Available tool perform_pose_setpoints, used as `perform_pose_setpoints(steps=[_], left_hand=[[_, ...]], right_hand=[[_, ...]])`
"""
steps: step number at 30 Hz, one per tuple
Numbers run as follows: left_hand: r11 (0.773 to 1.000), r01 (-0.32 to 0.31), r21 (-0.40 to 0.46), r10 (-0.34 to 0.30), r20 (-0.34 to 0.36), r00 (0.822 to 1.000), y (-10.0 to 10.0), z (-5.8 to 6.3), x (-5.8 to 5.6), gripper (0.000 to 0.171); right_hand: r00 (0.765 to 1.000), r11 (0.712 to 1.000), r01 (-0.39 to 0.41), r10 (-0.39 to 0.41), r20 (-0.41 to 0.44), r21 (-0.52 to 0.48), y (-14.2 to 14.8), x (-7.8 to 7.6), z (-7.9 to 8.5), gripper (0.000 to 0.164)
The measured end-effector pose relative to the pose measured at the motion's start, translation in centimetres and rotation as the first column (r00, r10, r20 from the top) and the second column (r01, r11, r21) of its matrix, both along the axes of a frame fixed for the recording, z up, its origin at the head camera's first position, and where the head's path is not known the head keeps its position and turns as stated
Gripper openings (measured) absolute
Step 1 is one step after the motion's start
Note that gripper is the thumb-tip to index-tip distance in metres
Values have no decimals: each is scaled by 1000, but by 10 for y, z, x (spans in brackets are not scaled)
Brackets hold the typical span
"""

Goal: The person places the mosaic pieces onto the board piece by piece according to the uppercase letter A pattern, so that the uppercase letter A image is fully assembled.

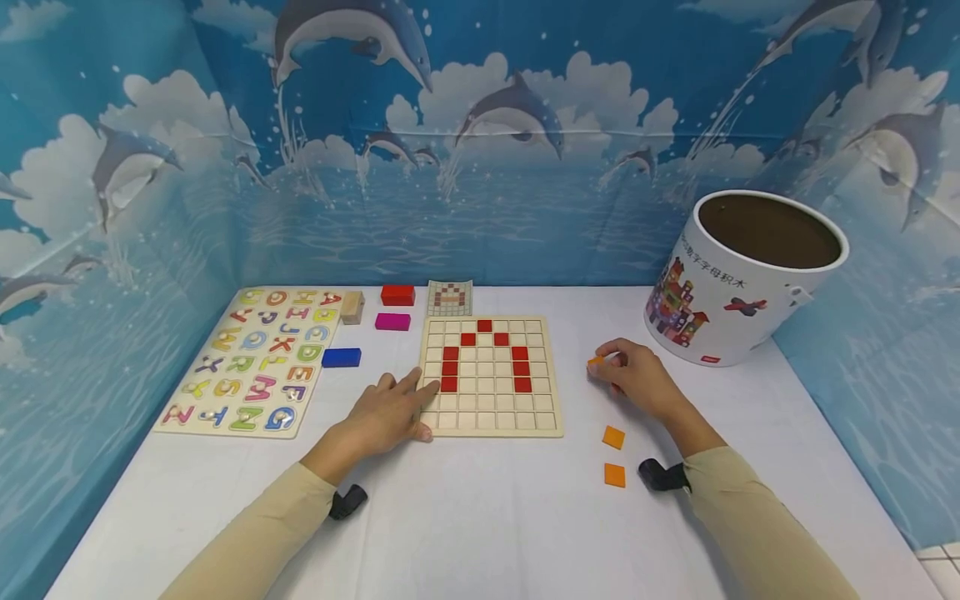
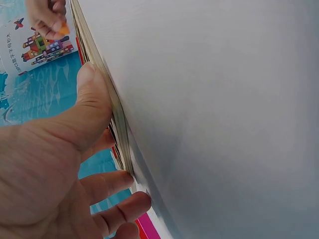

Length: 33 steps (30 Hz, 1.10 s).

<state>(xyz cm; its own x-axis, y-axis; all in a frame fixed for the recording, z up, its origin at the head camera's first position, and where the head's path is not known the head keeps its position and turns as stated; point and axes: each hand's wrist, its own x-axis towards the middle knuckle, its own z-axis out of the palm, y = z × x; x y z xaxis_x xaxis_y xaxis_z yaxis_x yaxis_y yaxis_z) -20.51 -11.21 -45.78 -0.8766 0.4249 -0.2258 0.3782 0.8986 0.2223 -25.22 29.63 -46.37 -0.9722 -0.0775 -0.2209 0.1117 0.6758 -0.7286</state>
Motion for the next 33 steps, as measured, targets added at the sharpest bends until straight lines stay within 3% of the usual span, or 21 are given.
perform_pose_setpoints(steps=[3,7,11,13,17,20,26,33], left_hand=[[1000,6,-6,-6,-2,1000,0,0,0,84],[1000,13,-11,-13,-1,1000,-1,1,-1,84],[1000,13,-9,-13,6,1000,-1,2,-1,83],[1000,13,-13,-13,10,1000,-1,2,-1,83],[999,16,-28,-16,12,1000,0,4,-1,83],[999,19,-38,-18,12,1000,0,4,-1,83],[999,22,-47,-22,7,1000,0,4,-1,83],[998,17,-57,-17,5,1000,0,4,-2,83]], right_hand=[[999,983,41,-36,31,-179,-9,-7,6,53],[998,927,49,-36,42,-372,-39,-18,10,54],[997,887,34,3,79,-460,-81,-26,10,51],[994,884,6,44,97,-467,-103,-27,8,48],[985,925,-118,155,76,-361,-138,-28,5,38],[975,956,-220,224,-1,-192,-157,-27,5,31],[951,955,-292,295,-87,46,-177,-28,6,27],[945,946,-305,315,-90,106,-179,-25,5,32]])
